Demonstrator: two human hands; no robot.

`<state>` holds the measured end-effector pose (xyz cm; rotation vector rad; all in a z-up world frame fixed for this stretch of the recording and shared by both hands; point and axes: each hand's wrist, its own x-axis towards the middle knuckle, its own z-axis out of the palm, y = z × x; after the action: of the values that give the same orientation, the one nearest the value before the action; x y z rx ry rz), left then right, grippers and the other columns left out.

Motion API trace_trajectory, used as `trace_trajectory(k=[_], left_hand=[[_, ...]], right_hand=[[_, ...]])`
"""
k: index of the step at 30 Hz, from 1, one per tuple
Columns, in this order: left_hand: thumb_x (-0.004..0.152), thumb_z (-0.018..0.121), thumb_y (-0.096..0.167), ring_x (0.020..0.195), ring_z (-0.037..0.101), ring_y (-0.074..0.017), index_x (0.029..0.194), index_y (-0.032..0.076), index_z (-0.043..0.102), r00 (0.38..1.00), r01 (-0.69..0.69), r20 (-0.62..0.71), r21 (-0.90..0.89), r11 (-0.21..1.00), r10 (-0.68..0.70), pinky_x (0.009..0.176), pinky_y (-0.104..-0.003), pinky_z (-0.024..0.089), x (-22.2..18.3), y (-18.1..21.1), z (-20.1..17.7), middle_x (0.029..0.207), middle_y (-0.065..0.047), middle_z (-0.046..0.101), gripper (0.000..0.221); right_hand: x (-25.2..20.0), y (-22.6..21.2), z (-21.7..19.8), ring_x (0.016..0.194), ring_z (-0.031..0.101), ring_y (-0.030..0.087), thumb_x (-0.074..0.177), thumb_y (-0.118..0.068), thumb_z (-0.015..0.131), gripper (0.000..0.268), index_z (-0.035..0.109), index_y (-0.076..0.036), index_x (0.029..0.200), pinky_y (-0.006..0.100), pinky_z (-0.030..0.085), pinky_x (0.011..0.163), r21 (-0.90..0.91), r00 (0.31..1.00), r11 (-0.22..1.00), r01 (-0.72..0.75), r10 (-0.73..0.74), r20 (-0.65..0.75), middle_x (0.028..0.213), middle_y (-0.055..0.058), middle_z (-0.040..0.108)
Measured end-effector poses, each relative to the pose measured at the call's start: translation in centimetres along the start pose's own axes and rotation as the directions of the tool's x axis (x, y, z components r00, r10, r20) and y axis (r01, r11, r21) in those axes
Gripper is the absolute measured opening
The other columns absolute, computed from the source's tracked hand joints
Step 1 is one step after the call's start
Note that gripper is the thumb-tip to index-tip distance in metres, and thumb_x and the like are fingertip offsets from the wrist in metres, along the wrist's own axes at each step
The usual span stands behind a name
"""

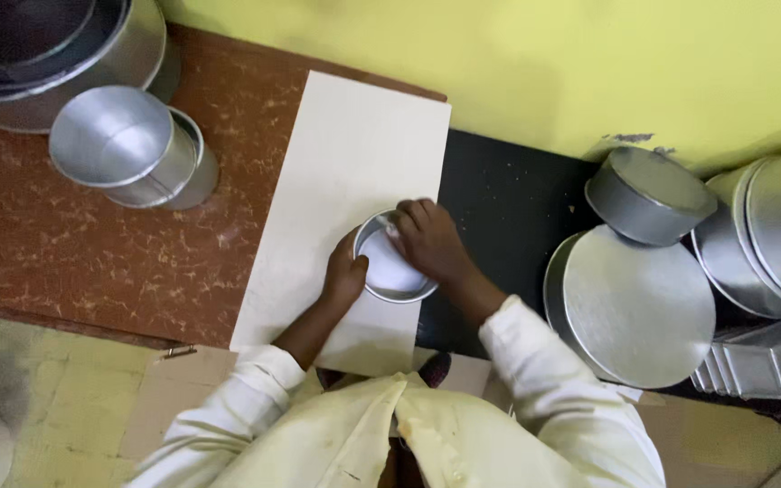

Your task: The person wipes the interior and exterior surfaces of several circular metal baking pans of various sizes with a cloth.

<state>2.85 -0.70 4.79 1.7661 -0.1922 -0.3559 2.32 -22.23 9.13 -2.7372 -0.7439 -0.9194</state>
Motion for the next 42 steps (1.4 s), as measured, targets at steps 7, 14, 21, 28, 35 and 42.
trace_trajectory(k=[7, 14, 21, 28, 35, 42], left_hand=[[0.091, 0.051, -0.004, 0.159, 0.046, -0.0383, 0.165, 0.006, 0.054, 0.996, 0.078, 0.038, -0.069, 0.995, -0.075, 0.136, -0.053, 0.029, 0.7, -0.5, 1.3, 0.163, -0.023, 0.056, 0.075], [0.086, 0.050, -0.003, 0.154, 0.049, -0.0445, 0.160, 0.004, 0.060, 0.998, -0.058, 0.020, -0.037, 0.998, 0.059, 0.133, -0.057, 0.034, 1.5, -2.1, 1.6, 0.156, -0.027, 0.060, 0.075], [0.088, 0.048, -0.004, 0.154, 0.050, -0.0478, 0.160, 0.000, 0.056, 0.998, -0.054, -0.035, -0.024, 0.998, 0.053, 0.132, -0.059, 0.034, 1.6, -1.7, 2.1, 0.158, -0.030, 0.058, 0.073], [0.088, 0.060, 0.001, 0.139, 0.048, -0.0602, 0.153, -0.009, 0.043, 0.977, -0.136, -0.164, 0.031, 0.990, 0.139, 0.123, -0.065, 0.037, -2.4, -1.8, 3.0, 0.141, -0.037, 0.050, 0.069], [0.093, 0.053, -0.001, 0.141, 0.062, -0.0384, 0.150, 0.006, 0.065, 0.988, -0.108, -0.128, -0.134, 0.985, 0.091, 0.122, -0.050, 0.046, -1.7, -1.2, 1.0, 0.145, -0.024, 0.068, 0.058], [0.116, 0.057, 0.023, 0.143, 0.058, -0.0439, 0.148, 0.001, 0.060, 0.962, -0.156, -0.239, -0.075, 0.985, 0.134, 0.128, -0.056, 0.039, 1.8, -9.3, -0.4, 0.143, -0.025, 0.063, 0.039]], right_hand=[[-3.3, -5.2, 0.1, 0.155, 0.040, 0.059, 0.101, -0.037, 0.075, 0.070, 0.056, -0.008, 0.162, 0.066, 0.059, 0.106, -0.051, 0.561, 0.897, -0.439, 0.318, 0.765, 0.172, 0.031, 0.036], [-1.6, -3.3, 3.9, 0.086, 0.082, 0.044, 0.091, -0.011, 0.075, 0.014, 0.084, -0.003, 0.098, 0.054, 0.066, 0.073, 0.231, 0.672, 0.944, -0.236, -0.013, 0.740, 0.089, 0.021, 0.079], [-4.6, -2.7, 5.1, 0.086, 0.084, 0.032, 0.089, -0.009, 0.082, 0.002, 0.084, -0.010, 0.090, 0.045, 0.065, 0.067, -0.301, 0.359, 0.848, -0.437, 0.471, 0.806, 0.084, 0.012, 0.081], [-1.5, -2.5, 6.6, 0.097, 0.080, 0.050, 0.095, -0.017, 0.077, 0.031, 0.080, 0.007, 0.115, 0.062, 0.064, 0.086, 0.101, 0.658, 0.787, -0.609, 0.430, 0.618, 0.097, 0.030, 0.080], [-3.1, -6.8, 5.2, 0.107, 0.072, 0.055, 0.092, -0.005, 0.067, 0.037, 0.069, -0.001, 0.129, 0.066, 0.062, 0.091, 0.293, 0.725, 0.880, -0.373, 0.079, 0.684, 0.123, 0.031, 0.069], [-3.2, -7.6, 10.8, 0.141, 0.063, 0.050, 0.100, -0.048, 0.075, 0.080, 0.059, 0.005, 0.158, 0.055, 0.061, 0.102, 0.238, 0.269, 0.124, -0.963, 0.431, 0.861, 0.154, 0.034, 0.063]])
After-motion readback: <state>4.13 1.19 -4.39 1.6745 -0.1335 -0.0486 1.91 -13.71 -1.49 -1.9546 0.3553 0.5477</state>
